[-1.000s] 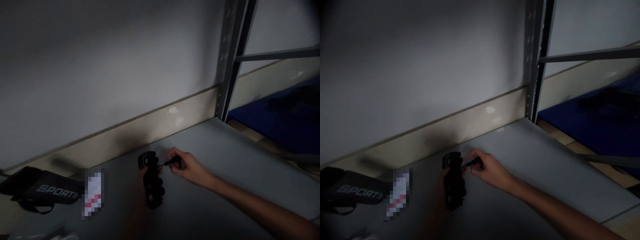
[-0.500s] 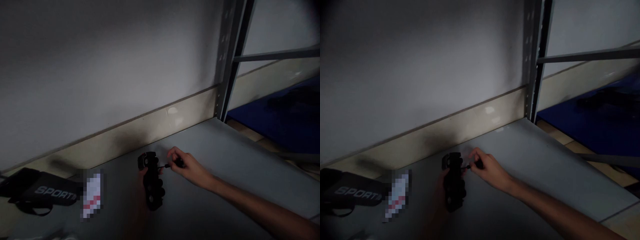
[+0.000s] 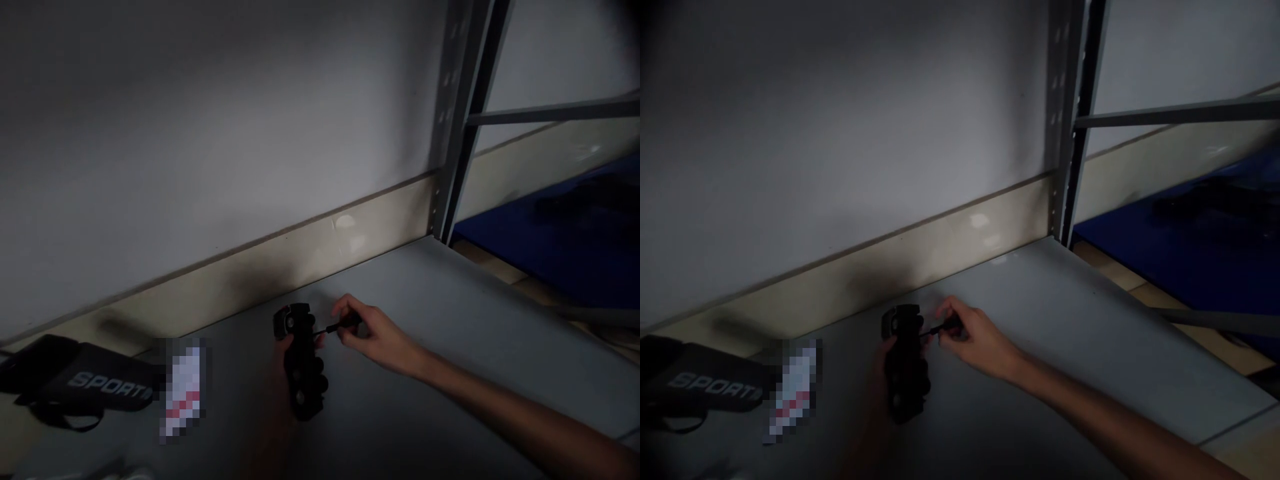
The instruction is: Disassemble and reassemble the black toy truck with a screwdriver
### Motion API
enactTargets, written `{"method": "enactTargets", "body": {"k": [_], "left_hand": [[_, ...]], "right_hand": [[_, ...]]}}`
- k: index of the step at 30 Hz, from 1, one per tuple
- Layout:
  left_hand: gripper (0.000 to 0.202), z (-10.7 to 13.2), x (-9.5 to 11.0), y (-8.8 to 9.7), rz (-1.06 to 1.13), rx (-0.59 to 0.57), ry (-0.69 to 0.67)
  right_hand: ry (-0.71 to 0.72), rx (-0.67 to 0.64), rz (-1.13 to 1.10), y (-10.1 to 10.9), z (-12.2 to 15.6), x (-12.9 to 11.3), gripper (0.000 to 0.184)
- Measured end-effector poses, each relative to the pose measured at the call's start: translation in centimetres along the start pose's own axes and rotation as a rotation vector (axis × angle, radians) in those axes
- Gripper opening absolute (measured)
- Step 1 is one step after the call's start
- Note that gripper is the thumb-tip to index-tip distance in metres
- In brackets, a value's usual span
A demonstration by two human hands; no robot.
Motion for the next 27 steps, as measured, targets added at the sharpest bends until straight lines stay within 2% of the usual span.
{"method": "enactTargets", "body": {"k": [3,6,8,12,17,27], "left_hand": [[0.051,0.3,0.4,-0.1,0.003,0.052,-0.059],[0.049,0.6,0.6,-0.6,0.014,0.026,-0.1],[0.048,0.6,0.6,-0.7,0.016,0.017,-0.09],[0.048,0.4,0.3,-0.3,0.008,0.018,-0.054],[0.05,0.3,0.3,-0.3,0.011,0.015,-0.074],[0.042,1.1,1.0,-0.8,0.066,0.047,-0.099]], "right_hand": [[-0.035,-0.012,0.016,-0.1,0.0,0.2,0.015],[-0.014,0.028,0.009,0.2,0.0,0.1,0.012],[-0.008,0.044,0.008,0.3,0.0,0.2,0.016],[-0.059,0.024,0.038,0.1,0.0,0.9,0.013],[-0.006,0.067,0.069,0.4,0.0,0.7,0.025],[-0.018,0.044,0.053,0.6,-0.1,0.7,0.019]]}}
Point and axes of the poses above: each hand's wrist, its own z-axis away from the middle knuckle, its own y-axis out of the back of the hand, x = y × z, the point moved 7 cm from there along -z, towards the middle knuckle, and after that the axes turned 3 degrees about -x, right-handed, at the moved point
